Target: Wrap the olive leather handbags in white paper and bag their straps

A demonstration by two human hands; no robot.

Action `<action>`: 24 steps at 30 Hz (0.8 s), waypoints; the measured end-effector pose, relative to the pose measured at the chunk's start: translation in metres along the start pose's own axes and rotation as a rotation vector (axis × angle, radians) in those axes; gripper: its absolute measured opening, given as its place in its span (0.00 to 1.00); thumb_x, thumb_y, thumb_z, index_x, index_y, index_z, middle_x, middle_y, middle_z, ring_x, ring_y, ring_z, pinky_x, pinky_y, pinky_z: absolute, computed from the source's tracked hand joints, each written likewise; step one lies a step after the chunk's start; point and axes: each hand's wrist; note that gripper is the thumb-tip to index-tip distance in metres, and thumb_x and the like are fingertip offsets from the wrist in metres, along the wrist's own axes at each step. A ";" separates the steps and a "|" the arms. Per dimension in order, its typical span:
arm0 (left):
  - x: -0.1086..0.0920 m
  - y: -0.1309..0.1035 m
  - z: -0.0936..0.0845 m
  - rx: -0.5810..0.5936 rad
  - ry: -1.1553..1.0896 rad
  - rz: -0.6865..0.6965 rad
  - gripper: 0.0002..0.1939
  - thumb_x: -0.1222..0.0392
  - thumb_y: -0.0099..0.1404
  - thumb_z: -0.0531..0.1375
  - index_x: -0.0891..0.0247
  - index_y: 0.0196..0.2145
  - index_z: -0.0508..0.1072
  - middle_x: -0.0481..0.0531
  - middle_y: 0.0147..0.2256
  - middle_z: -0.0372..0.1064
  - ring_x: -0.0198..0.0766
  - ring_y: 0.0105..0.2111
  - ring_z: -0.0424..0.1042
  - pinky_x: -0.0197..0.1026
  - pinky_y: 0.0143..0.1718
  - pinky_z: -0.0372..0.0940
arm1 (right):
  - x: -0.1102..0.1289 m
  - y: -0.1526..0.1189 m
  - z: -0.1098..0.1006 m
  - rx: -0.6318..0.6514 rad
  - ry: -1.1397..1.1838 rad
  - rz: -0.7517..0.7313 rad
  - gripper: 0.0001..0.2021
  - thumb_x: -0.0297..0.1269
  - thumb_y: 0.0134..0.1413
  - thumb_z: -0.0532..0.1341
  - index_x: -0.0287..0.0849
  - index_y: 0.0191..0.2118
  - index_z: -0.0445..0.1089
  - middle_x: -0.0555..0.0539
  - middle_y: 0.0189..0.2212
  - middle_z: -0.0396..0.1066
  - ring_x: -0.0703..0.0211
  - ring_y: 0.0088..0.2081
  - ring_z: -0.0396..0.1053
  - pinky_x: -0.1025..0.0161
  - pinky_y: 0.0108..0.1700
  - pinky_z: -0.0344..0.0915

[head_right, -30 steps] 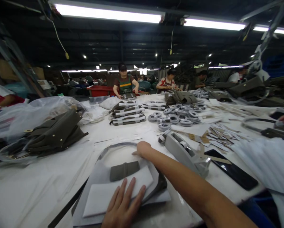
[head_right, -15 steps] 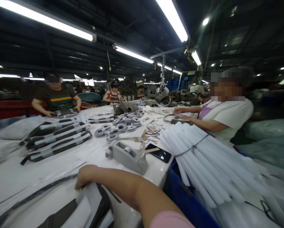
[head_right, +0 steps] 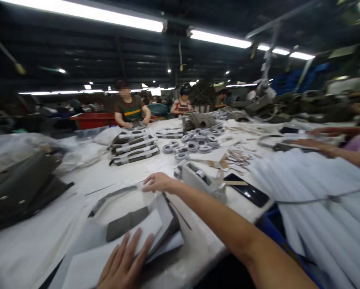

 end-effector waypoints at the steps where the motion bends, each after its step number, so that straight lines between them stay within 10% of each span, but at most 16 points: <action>1: -0.001 0.002 -0.010 0.063 -0.008 -0.005 0.31 0.63 0.70 0.52 0.45 0.68 0.53 0.48 0.62 0.63 0.49 0.59 0.66 0.48 0.54 0.66 | 0.001 -0.005 -0.001 -0.001 0.044 -0.032 0.19 0.38 0.50 0.68 0.36 0.47 0.71 0.49 0.30 0.75 0.68 0.26 0.66 0.70 0.29 0.63; 13: -0.013 0.016 -0.031 0.167 -0.002 -0.093 0.28 0.64 0.73 0.49 0.45 0.68 0.53 0.52 0.65 0.58 0.52 0.63 0.61 0.53 0.58 0.65 | 0.009 -0.066 -0.015 0.076 0.067 -0.173 0.17 0.37 0.44 0.67 0.42 0.43 0.76 0.46 0.36 0.80 0.54 0.42 0.77 0.59 0.46 0.71; 21: -0.011 0.011 -0.018 0.044 0.060 -0.098 0.25 0.55 0.74 0.52 0.42 0.66 0.57 0.47 0.61 0.65 0.50 0.59 0.66 0.49 0.56 0.65 | 0.020 -0.048 -0.016 -0.235 -0.107 -0.219 0.13 0.46 0.52 0.63 0.40 0.35 0.75 0.49 0.24 0.76 0.57 0.25 0.73 0.65 0.22 0.67; 24: -0.010 0.009 -0.010 0.004 0.101 -0.065 0.24 0.57 0.73 0.53 0.42 0.65 0.59 0.48 0.59 0.68 0.49 0.58 0.68 0.48 0.55 0.66 | 0.025 -0.043 -0.022 -0.380 -0.271 -0.339 0.14 0.48 0.57 0.62 0.41 0.36 0.77 0.47 0.28 0.79 0.55 0.29 0.76 0.61 0.33 0.71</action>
Point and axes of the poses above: each hand's wrist, its own y-axis towards the middle knuckle, its own z-axis out of the palm, x = y × z
